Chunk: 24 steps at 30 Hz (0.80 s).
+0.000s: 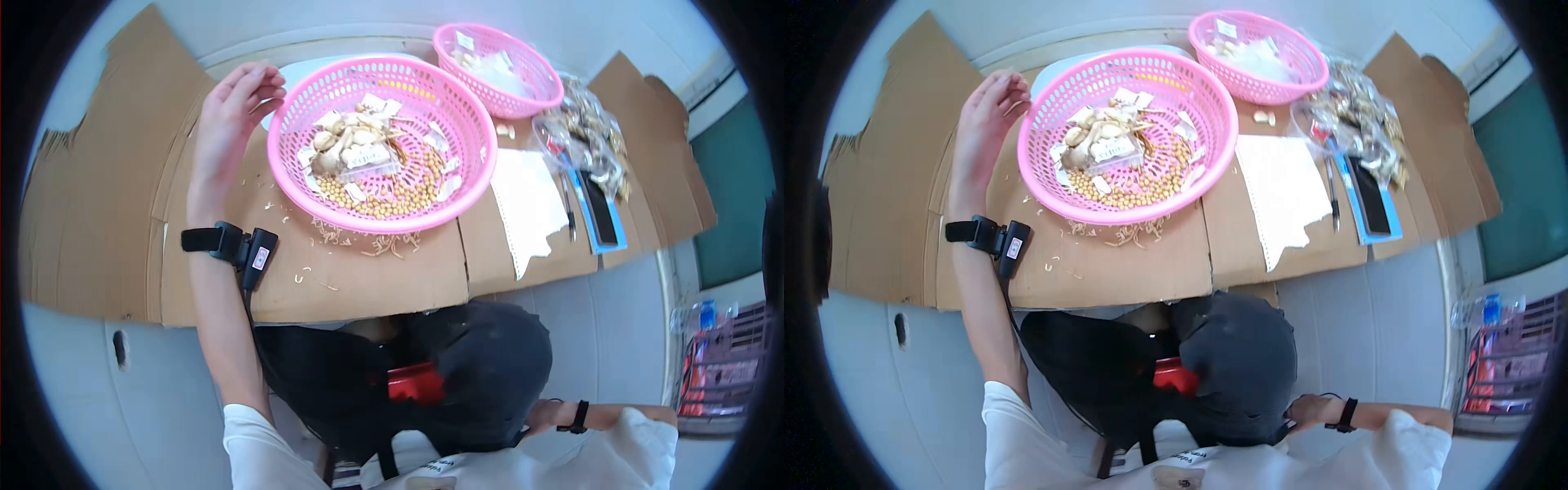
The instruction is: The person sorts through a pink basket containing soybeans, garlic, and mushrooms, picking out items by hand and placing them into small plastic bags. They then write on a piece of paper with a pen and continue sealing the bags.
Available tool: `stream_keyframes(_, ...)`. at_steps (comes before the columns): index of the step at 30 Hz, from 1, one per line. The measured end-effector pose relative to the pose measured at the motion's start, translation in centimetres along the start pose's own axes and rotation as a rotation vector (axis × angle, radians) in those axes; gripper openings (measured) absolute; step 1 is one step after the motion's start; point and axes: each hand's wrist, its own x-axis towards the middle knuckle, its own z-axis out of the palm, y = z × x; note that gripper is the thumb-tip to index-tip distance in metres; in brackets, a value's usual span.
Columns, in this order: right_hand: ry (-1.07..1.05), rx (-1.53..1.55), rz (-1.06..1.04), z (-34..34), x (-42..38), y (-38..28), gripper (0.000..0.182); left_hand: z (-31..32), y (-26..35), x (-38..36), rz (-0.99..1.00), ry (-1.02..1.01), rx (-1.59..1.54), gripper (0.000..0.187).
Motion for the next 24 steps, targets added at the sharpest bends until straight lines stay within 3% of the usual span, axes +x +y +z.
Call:
stream_keyframes(1, 0.224, 0.014, -0.080, 0.4, 0.0, 0.8, 0.049, -0.2, 0.0, -0.2, 0.017, 0.024, -0.003, 0.024)
stream_keyframes(4, 0.300, -0.068, -0.076, -6.3, -3.2, 0.0, 0.057, -0.1, 0.2, -0.2, -0.015, 0.059, -0.031, 0.022)
stream_keyframes(7, 0.185, 0.213, 0.023, -20.8, -11.5, -5.8, 0.057, -0.7, -0.1, -0.1, -0.010, 0.030, -0.100, 0.021)
stream_keyframes(9, 0.326, 0.362, -0.129, -25.9, -16.2, -5.8, 0.053, -1.1, -0.3, 0.1, -0.009, 0.015, -0.112, 0.021)
stream_keyframes(11, 0.336, 0.410, 0.041, -34.0, -22.7, -10.0, 0.044, -0.6, -0.2, 0.0, -0.013, 0.002, -0.122, 0.020)
stream_keyframes(13, 0.630, 0.304, -0.128, -37.0, -26.3, -9.2, 0.042, -0.1, 0.2, -0.3, -0.036, 0.009, -0.122, 0.020)
stream_keyframes(15, 0.883, 0.282, -0.083, -41.2, -28.7, -9.6, 0.031, -0.1, 0.2, -0.3, -0.025, 0.007, -0.128, 0.020)
stream_keyframes(17, 1.131, 0.447, -0.102, -45.0, -28.2, -8.1, 0.027, 0.0, 0.0, -0.3, -0.015, 0.006, -0.134, 0.020)
stream_keyframes(21, 1.460, -0.008, 0.123, -53.0, -23.5, -4.2, 0.024, 0.0, -0.4, -0.2, -0.014, 0.019, -0.153, 0.019)
stream_keyframes(24, 1.548, -0.102, 0.187, -57.7, -19.3, -0.8, 0.027, 0.0, -0.6, -0.3, -0.025, 0.017, -0.163, 0.019)
